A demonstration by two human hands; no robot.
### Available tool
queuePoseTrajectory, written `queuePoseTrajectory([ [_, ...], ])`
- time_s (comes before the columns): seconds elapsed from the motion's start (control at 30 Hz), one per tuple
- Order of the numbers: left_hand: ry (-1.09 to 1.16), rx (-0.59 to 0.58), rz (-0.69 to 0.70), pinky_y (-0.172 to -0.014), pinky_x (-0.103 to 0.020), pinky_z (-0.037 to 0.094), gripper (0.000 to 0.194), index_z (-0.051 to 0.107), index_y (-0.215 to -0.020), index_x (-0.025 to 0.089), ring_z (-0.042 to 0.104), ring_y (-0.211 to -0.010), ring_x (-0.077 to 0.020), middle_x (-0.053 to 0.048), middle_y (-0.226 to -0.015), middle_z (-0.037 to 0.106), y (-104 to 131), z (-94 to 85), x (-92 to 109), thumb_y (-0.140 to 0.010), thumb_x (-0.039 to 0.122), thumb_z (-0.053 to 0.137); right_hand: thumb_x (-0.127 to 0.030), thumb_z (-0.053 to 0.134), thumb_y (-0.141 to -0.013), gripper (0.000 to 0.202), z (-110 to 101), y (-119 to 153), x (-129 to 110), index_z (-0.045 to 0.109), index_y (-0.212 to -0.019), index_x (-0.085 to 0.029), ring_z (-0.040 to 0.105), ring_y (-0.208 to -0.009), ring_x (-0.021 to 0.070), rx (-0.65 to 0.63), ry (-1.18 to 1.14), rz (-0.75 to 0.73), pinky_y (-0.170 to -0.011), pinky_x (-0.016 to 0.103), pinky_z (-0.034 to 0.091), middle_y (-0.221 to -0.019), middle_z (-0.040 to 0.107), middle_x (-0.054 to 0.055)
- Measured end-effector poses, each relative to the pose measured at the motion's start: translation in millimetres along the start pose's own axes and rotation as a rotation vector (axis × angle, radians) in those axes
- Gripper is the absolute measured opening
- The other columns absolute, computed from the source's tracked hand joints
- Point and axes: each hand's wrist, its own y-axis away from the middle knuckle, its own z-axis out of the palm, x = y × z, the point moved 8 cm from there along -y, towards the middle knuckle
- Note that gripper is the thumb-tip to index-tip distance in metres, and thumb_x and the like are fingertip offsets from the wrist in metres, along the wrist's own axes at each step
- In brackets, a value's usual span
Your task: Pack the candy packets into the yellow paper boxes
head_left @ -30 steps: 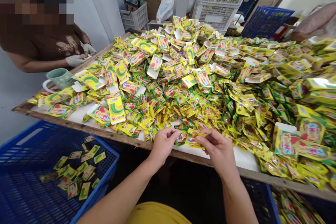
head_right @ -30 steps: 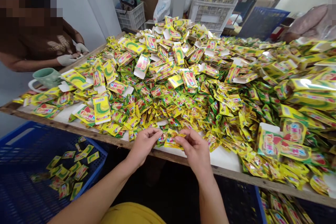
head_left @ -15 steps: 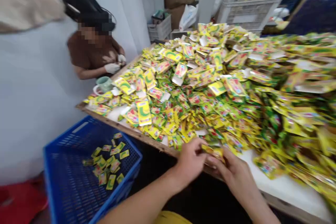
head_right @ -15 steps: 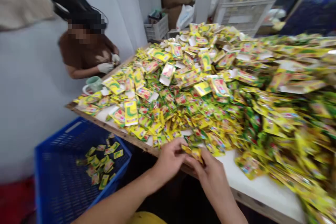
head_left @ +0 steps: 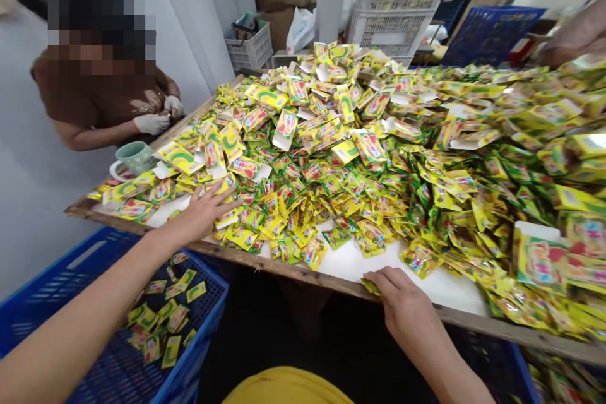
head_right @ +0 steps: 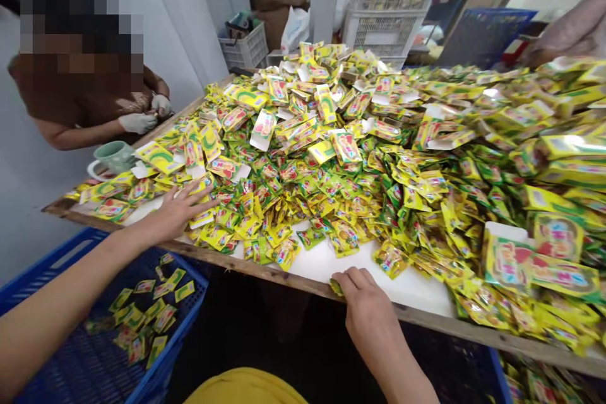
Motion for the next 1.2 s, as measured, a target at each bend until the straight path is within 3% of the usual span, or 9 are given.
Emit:
queuePoseTrajectory([
  [0.2,0.186,0.19,-0.061,-0.111,-0.05,0.024,0.042,0.047,-0.131,0.018,0.041,-0.132,-0.0267,-0.013,-0.138,0.052,-24,-10.6,6,-0.092,0.03,0.041,-0.023,0.045,-0.086,0.025,2,-5,40,0.062,-0.104,-0.022,0.068,-0.086,0.0242,0.067,-0.23,0.263,-0.077,0.036,0.054,-0.096,0.072,0.007],
  [0.37,0.329,0.286,-0.192,-0.101,-0.044,0.037,0.035,0.057,-0.113,0.013,0.051,-0.112,-0.0302,-0.016,-0.114,0.06,-46,-18.8,22,-0.078,0.017,0.052,-0.028,0.049,-0.083,0.022,2,-18,50,0.066,-0.096,-0.022,0.068,-0.086,0.0254,0.112,-0.279,0.264,-0.077,0.036,0.052,-0.092,0.071,0.008],
  [0.53,0.354,0.414,-0.328,-0.087,-0.038,0.044,0.022,0.061,-0.1,0.014,0.055,-0.098,-0.0265,-0.011,-0.098,0.061,-48,-55.9,25,-0.08,0.017,0.052,-0.035,0.058,-0.079,0.027,-1,-16,62,0.064,-0.104,-0.023,0.067,-0.075,0.0239,0.151,-0.415,0.349,-0.067,0.034,0.052,-0.091,0.07,0.006],
  [0.63,0.624,0.397,-0.281,-0.073,-0.03,0.047,0.023,0.059,-0.102,0.016,0.059,-0.081,-0.0204,-0.005,-0.087,0.064,-47,-61.6,75,-0.085,0.029,0.053,-0.04,0.063,-0.079,0.028,-29,-19,54,0.062,-0.102,-0.023,0.064,-0.07,0.0208,0.336,-0.604,0.467,-0.063,0.031,0.051,-0.09,0.069,0.005],
  [0.77,1.422,0.162,-0.075,-0.069,-0.026,0.046,0.023,0.06,-0.097,0.017,0.061,-0.078,-0.0179,-0.003,-0.085,0.066,-55,-27.5,198,-0.082,0.034,0.061,-0.033,0.063,-0.083,0.019,-76,-49,8,0.062,-0.099,-0.023,0.063,-0.084,0.0211,0.611,-0.73,0.316,-0.073,0.031,0.051,-0.094,0.067,0.005],
  [0.83,1.616,0.144,-0.059,-0.072,-0.026,0.045,0.022,0.06,-0.096,0.018,0.06,-0.082,-0.0183,-0.002,-0.085,0.065,-57,-11.4,241,-0.081,0.034,0.063,-0.026,0.058,-0.086,0.012,-80,-64,-10,0.062,-0.097,-0.022,0.06,-0.088,0.0217,0.593,-0.572,0.199,-0.076,0.033,0.049,-0.092,0.067,0.005],
  [0.9,1.678,0.18,-0.085,-0.074,-0.026,0.044,0.02,0.06,-0.094,0.017,0.058,-0.084,-0.0181,-0.002,-0.084,0.063,-57,2.4,262,-0.081,0.033,0.063,-0.02,0.052,-0.089,0.013,-73,-72,-19,0.063,-0.097,-0.021,0.057,-0.089,0.0231,0.502,-0.371,0.113,-0.079,0.036,0.047,-0.091,0.066,0.007],
  [1.1,1.627,0.145,-0.052,-0.071,-0.025,0.041,0.02,0.06,-0.094,0.017,0.053,-0.077,-0.0156,0.0,-0.081,0.059,-55,18.7,265,-0.081,0.031,0.066,0.001,0.048,-0.079,0.029,-52,-69,-25,0.065,-0.092,-0.019,0.052,-0.087,0.0222,0.047,-0.172,-0.032,-0.075,0.033,0.044,-0.085,0.06,0.006],
  [1.2,1.707,0.07,-0.012,-0.077,-0.027,0.042,0.028,0.062,-0.101,0.016,0.055,-0.082,-0.0175,-0.001,-0.085,0.062,-53,16.8,267,-0.078,0.031,0.069,0.003,0.048,-0.077,0.036,-55,-70,-31,0.064,-0.098,-0.022,0.055,-0.087,0.02,-0.039,-0.237,-0.093,-0.075,0.031,0.045,-0.091,0.061,0.004],
])
